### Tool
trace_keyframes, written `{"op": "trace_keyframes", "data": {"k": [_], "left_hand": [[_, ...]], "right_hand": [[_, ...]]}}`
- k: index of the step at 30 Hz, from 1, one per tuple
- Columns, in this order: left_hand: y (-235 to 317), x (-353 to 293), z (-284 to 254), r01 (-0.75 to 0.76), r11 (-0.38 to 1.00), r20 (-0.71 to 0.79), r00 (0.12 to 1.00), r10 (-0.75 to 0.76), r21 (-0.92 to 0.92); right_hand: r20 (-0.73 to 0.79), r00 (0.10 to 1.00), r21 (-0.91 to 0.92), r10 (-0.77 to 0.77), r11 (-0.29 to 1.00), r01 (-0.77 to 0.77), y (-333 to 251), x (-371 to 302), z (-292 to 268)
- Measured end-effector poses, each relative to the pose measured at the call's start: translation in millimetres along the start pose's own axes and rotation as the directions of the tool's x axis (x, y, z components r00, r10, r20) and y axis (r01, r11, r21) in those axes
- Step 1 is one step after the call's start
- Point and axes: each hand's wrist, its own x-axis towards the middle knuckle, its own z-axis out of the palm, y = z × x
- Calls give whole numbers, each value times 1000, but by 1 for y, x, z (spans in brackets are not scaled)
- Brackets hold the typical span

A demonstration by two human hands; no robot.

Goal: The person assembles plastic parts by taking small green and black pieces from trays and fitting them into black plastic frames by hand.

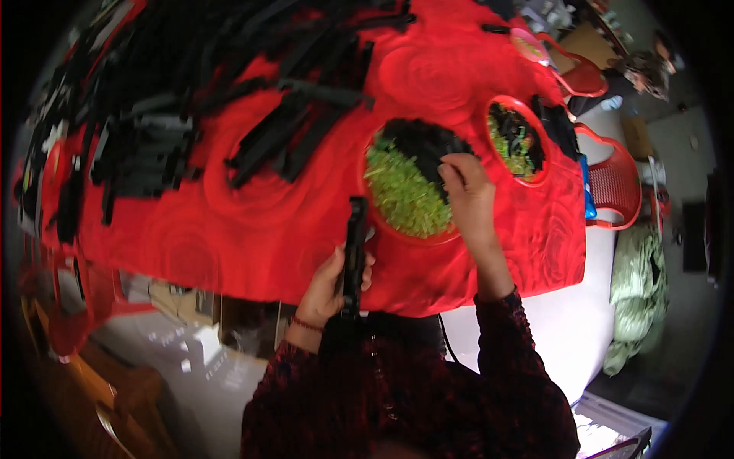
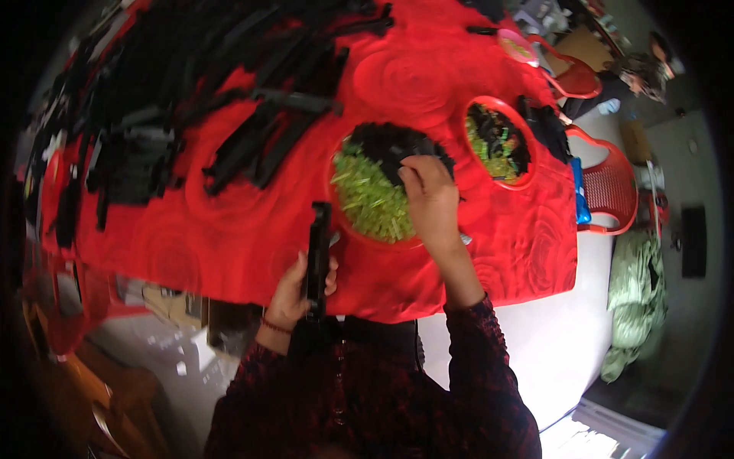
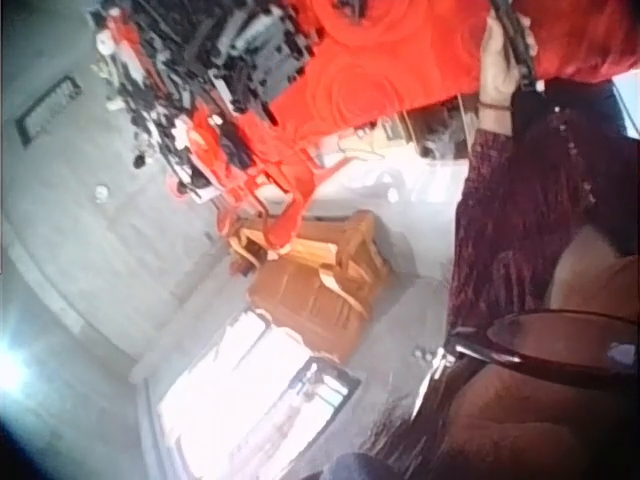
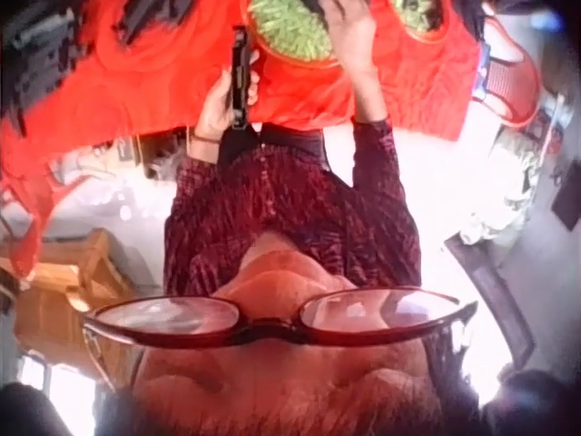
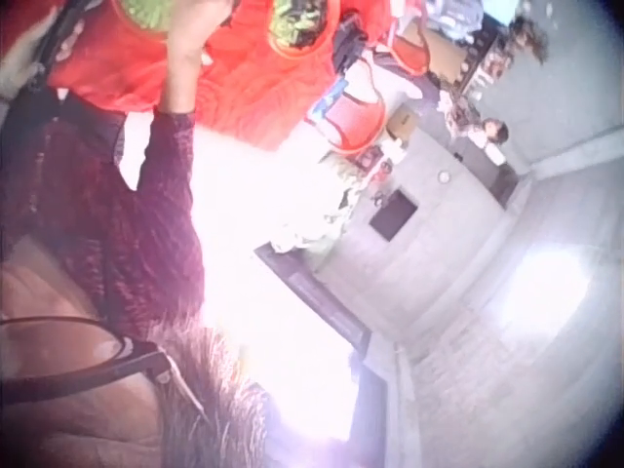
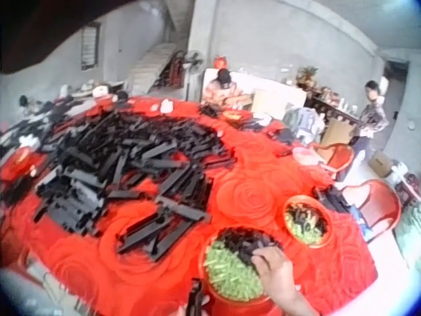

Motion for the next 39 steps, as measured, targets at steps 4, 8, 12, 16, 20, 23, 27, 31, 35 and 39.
{"op": "trace_keyframes", "data": {"k": [4, 8, 12, 16, 20, 23, 27, 31, 35, 39], "left_hand": [[9, 7, 11, 28, 1000, 61, 998, -28, -5], [10, 5, 9, 18, 998, 89, 996, -14, -55], [8, 2, 4, 32, 998, 58, 998, -29, -59], [5, 2, 2, 34, 997, 115, 993, -25, -75], [3, 0, 0, -2, 999, 88, 996, 7, -50], [2, 1, -3, 14, 996, 68, 998, -7, -90], [2, 2, -3, 19, 994, 85, 996, -10, -103], [3, 1, 2, 14, 997, 58, 998, -10, -74], [3, 2, -1, 11, 998, 81, 997, -6, -58], [3, 2, 0, -10, 998, 61, 998, 14, -59]], "right_hand": [[286, 916, 426, 280, 819, -384, -40, -15, -9], [549, 810, 433, 209, 758, -489, -54, -30, -4], [666, 740, 418, 95, 774, -475, -72, -34, 6], [675, 734, 341, 77, 849, -403, -74, -38, 12], [660, 728, 335, -184, 940, -66, -84, -35, 17], [705, 708, 265, -45, 942, -204, -89, -39, 22], [716, 695, 231, 65, 917, -324, -83, -49, 31], [689, 699, 318, 193, 786, -530, -80, -59, 37], [671, 676, 333, 307, 690, -643, -91, -66, 41], [440, 897, 319, 47, 925, -205, -88, -72, 48]]}}
